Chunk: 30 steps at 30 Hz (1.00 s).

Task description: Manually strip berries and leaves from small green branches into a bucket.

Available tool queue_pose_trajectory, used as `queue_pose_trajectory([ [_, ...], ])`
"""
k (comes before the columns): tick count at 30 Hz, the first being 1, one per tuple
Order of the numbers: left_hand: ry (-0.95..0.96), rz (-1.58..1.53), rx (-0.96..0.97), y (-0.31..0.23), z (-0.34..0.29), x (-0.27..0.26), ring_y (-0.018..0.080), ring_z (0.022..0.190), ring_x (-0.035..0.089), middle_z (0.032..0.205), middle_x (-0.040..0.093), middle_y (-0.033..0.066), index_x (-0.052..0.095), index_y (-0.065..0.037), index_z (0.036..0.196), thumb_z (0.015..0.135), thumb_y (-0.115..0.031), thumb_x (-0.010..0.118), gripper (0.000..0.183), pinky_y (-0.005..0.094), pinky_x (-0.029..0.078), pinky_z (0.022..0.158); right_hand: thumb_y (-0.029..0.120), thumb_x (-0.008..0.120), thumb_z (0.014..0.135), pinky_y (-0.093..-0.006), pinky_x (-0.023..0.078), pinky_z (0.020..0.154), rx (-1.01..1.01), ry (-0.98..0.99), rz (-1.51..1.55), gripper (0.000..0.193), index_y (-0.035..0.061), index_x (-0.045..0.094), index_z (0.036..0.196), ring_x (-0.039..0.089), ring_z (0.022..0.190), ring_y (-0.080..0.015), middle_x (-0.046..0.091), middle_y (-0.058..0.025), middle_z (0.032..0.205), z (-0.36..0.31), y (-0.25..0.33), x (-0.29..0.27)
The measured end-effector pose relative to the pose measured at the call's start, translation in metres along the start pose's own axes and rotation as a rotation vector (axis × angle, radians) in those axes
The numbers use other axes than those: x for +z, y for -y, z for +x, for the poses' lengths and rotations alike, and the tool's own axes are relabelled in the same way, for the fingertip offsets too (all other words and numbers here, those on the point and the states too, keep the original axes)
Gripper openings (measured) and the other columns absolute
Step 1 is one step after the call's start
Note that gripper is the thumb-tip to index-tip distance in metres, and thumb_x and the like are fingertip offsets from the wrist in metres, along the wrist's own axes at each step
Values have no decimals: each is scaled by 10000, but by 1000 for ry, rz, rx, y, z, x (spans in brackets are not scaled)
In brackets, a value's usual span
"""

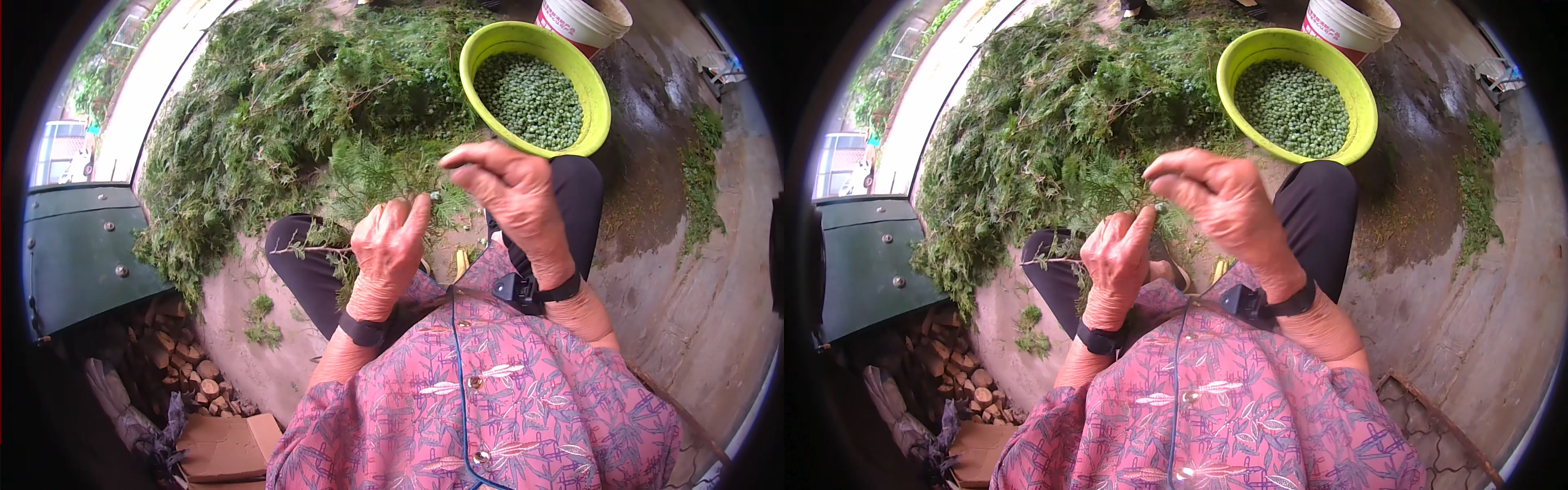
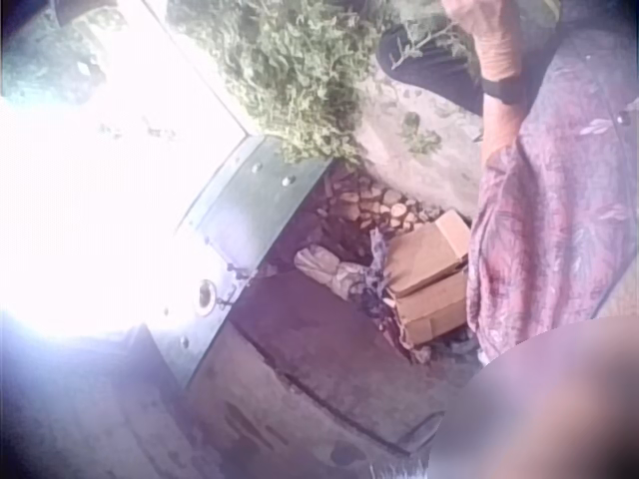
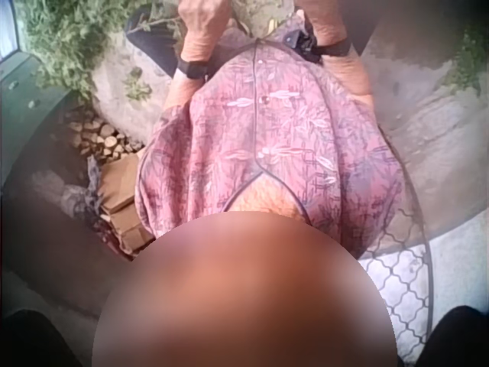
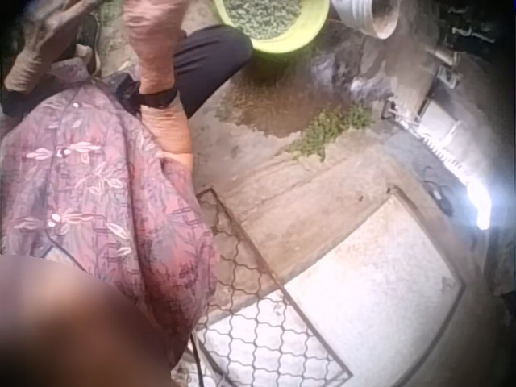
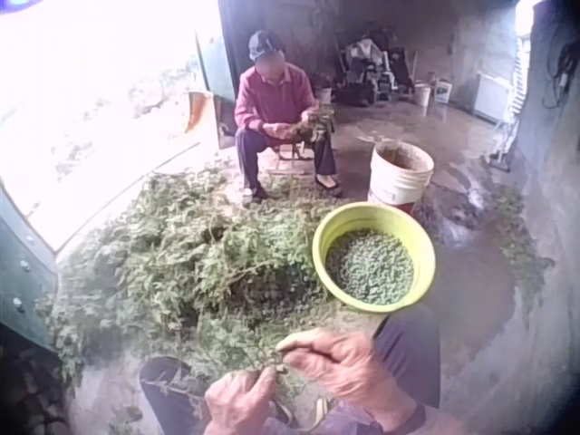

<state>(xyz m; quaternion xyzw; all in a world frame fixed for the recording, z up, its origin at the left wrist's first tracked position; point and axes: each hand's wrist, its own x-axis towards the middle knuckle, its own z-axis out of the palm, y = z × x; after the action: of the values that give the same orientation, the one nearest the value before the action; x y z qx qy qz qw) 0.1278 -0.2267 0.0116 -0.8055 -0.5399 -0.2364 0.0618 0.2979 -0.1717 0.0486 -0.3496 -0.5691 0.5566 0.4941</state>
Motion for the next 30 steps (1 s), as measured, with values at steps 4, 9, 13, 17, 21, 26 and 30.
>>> queue_pose_trajectory([
  [4,-35,-6,-9,-2,1,-1,199,622,525,726,505,45,581,-93,995,667,-58,565,331,315,421,520,98,636,796,-250,464,617,18,126,-367,205,-6,624,972,573,660,-96,652,-88,784,-6,-9,6],
  [9,-110,-83,3,0,-1,1,206,622,525,735,510,52,576,-88,1006,658,-50,571,350,321,421,527,122,628,816,-235,437,518,28,91,-178,181,-13,624,937,532,569,-80,621,-40,682,-10,-44,7],
  [13,-80,-99,13,-1,1,-3,210,624,529,744,528,57,578,-83,1008,650,-40,572,361,325,425,533,170,594,856,-198,366,454,401,-43,445,175,0,598,897,463,519,-55,561,-5,647,-9,-42,-8],
  [17,-172,-198,26,0,2,-4,218,644,553,773,566,73,606,-69,968,637,-20,571,337,317,441,549,196,542,887,-196,347,453,387,-56,976,191,13,555,944,463,547,-87,561,-44,768,0,-60,-32],
  [21,-289,-405,-33,5,7,-3,251,650,582,745,594,121,640,-15,894,605,69,550,315,308,462,573,112,533,852,-270,443,543,424,-235,927,154,7,550,963,566,707,-187,590,-124,862,-3,-75,-35],
  [26,-345,-588,-356,14,2,-8,163,633,546,767,598,100,630,3,942,636,167,484,376,236,436,601,101,508,848,-269,477,558,576,-409,654,120,18,548,924,571,690,-187,587,-95,811,-17,-122,-40],
  [30,-482,-776,-564,21,-7,4,40,671,473,816,607,-4,628,10,987,781,97,567,232,191,414,618,86,505,823,-293,448,536,858,-482,483,120,47,547,928,545,661,-186,569,-67,775,-60,-181,-35],
])
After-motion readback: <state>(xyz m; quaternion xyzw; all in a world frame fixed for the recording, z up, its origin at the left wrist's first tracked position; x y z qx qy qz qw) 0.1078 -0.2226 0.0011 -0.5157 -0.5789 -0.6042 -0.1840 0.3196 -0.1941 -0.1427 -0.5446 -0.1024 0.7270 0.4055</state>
